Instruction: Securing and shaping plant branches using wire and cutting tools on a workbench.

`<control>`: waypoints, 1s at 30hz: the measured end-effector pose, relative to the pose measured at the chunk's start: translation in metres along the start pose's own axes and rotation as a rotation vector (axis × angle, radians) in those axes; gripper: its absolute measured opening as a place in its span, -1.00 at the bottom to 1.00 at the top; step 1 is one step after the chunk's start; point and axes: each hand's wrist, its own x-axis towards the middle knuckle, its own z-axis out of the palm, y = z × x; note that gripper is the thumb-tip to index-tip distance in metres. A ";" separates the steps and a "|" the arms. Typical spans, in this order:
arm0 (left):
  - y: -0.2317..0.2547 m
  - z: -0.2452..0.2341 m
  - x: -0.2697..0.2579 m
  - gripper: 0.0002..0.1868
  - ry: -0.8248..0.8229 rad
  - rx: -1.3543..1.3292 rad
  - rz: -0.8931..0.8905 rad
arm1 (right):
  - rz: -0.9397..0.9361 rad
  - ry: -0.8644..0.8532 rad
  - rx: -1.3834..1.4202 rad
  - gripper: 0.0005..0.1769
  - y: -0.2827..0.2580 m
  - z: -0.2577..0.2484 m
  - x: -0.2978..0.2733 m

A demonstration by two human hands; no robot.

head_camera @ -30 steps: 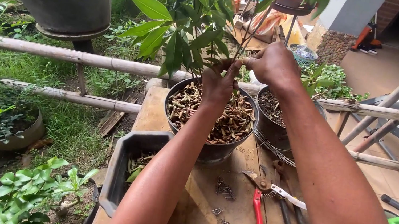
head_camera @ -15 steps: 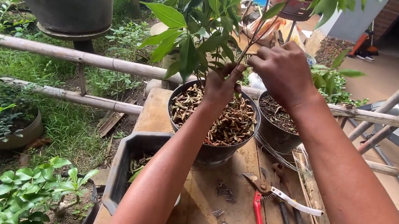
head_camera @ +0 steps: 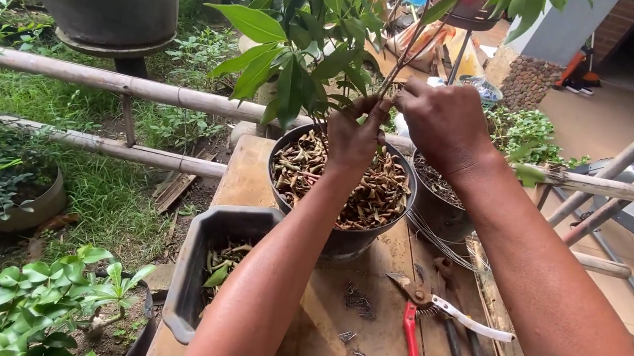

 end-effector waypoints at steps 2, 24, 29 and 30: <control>0.000 0.001 0.000 -0.61 0.019 -0.011 0.006 | 0.019 -0.005 0.022 -0.77 0.003 0.017 0.000; 0.003 0.000 -0.001 -0.65 -0.031 -0.034 -0.028 | 0.444 -0.596 0.582 -0.30 0.015 -0.119 0.029; 0.016 -0.001 -0.007 -0.61 -0.068 -0.009 -0.064 | 0.520 -0.639 0.707 -0.40 0.030 -0.135 0.015; 0.015 -0.002 -0.006 -0.54 -0.086 0.017 -0.074 | 0.522 -0.611 0.742 -0.45 0.034 -0.134 0.011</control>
